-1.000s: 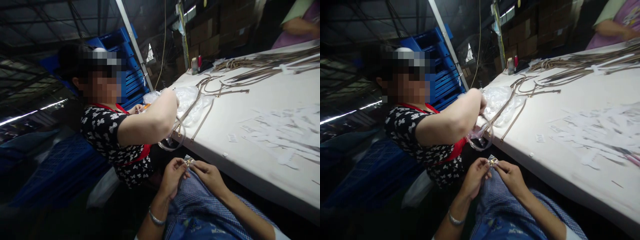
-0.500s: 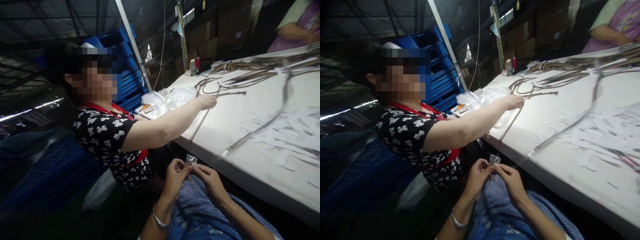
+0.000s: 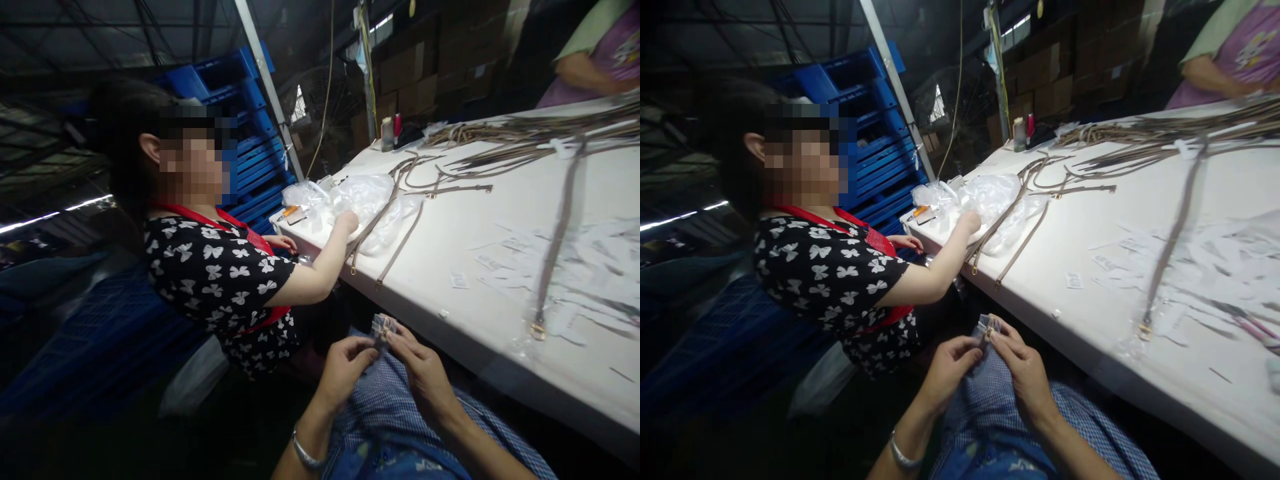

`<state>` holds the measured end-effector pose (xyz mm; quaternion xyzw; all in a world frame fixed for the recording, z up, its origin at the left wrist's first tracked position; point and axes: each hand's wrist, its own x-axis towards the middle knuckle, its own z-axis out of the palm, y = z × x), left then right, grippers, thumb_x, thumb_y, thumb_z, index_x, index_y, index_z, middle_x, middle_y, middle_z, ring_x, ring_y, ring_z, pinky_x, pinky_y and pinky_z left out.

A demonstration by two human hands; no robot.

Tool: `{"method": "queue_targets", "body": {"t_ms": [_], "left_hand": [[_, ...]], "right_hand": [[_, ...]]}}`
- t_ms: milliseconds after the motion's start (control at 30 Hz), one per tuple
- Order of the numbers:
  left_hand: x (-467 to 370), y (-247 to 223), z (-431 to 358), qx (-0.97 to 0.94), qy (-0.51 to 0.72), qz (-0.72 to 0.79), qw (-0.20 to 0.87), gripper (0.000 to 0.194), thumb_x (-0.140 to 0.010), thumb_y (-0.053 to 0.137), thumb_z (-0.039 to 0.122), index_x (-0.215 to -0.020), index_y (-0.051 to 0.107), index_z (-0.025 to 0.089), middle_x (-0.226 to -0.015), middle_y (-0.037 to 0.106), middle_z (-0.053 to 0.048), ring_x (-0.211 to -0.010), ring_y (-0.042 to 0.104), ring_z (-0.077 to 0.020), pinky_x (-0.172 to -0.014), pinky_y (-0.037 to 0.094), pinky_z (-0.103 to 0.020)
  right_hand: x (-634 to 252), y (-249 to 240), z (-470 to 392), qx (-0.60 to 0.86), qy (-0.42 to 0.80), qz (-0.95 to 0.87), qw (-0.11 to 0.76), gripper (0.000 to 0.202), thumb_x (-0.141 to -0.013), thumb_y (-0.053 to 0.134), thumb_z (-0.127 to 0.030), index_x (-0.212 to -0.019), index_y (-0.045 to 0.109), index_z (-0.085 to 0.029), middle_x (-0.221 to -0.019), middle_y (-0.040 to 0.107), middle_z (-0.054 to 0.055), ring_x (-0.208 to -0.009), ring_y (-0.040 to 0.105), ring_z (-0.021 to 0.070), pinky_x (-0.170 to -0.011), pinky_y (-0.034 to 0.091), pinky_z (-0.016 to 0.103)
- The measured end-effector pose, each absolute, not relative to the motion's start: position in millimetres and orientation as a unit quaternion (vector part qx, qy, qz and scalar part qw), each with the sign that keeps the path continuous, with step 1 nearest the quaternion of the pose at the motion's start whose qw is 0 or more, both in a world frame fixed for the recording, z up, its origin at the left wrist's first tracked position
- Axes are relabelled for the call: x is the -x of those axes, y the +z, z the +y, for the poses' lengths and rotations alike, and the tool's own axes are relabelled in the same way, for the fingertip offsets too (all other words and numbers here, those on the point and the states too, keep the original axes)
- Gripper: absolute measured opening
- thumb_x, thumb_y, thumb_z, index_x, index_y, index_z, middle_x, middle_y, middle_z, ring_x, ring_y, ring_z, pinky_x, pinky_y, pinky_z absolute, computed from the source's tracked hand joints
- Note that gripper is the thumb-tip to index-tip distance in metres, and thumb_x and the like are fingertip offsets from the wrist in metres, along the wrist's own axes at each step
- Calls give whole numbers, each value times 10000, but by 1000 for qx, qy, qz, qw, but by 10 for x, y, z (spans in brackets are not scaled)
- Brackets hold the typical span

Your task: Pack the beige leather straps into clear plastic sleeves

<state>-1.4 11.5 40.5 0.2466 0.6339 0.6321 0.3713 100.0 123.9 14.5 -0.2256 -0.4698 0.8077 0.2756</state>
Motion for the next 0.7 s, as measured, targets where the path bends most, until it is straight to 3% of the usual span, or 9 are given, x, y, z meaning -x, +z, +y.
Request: {"method": "queue_targets", "body": {"t_ms": [200,300,367,467,533,600,700], "left_hand": [[142,512,62,-262,562,722,305,207,-750,725,324,-796,750,123,-751,710,-69,-694,613,-179,-641,459,-254],[212,678,78,-299,488,763,301,179,-744,707,302,-767,749,129,-711,701,-48,-667,607,-173,-623,453,-245],[223,760,90,-352,440,768,306,164,-759,686,288,-779,753,140,-738,715,-35,-690,616,-167,-652,450,-237],[206,764,82,-434,371,757,317,159,-802,639,270,-777,756,166,-759,725,-16,-751,634,-173,-693,440,-233],[270,680,98,-480,323,748,325,157,-799,634,236,-713,752,179,-699,707,-6,-729,633,-182,-678,437,-247],[450,603,189,-507,330,721,338,96,-763,696,260,-717,750,195,-691,699,-1,-713,637,-201,-684,470,-285],[856,691,449,-520,387,680,342,217,-856,647,344,-1002,691,190,-975,689,-46,-871,644,-209,-780,536,-359]], "right_hand": [[-1061,208,1479,207,808,-506,219,398,-856,651,-457,-1186,685,-238,-1253,667,86,-1226,555,289,-1120,342,459],[-1065,357,1684,163,676,-678,237,486,-895,572,-478,-1337,552,-277,-1354,593,79,-1248,536,277,-1113,348,486],[-1069,488,1755,86,534,-815,209,480,-896,570,-463,-1339,548,-281,-1364,580,83,-1249,527,276,-1101,364,478],[-1114,653,1732,-14,409,-908,87,380,-921,541,-434,-1244,621,-251,-1203,677,98,-1125,607,270,-986,466,404],[-1145,683,1701,-27,415,-909,-7,281,-931,543,-392,-1132,667,-240,-1042,723,69,-989,661,245,-885,507,352],[-1170,666,1713,-23,464,-882,-79,228,-922,579,-362,-1085,664,-226,-1031,706,49,-947,662,226,-831,529,346],[-1234,664,1751,-4,494,-865,-82,286,-928,586,-351,-1161,605,-186,-1166,631,70,-980,636,217,-830,548,401]]}}
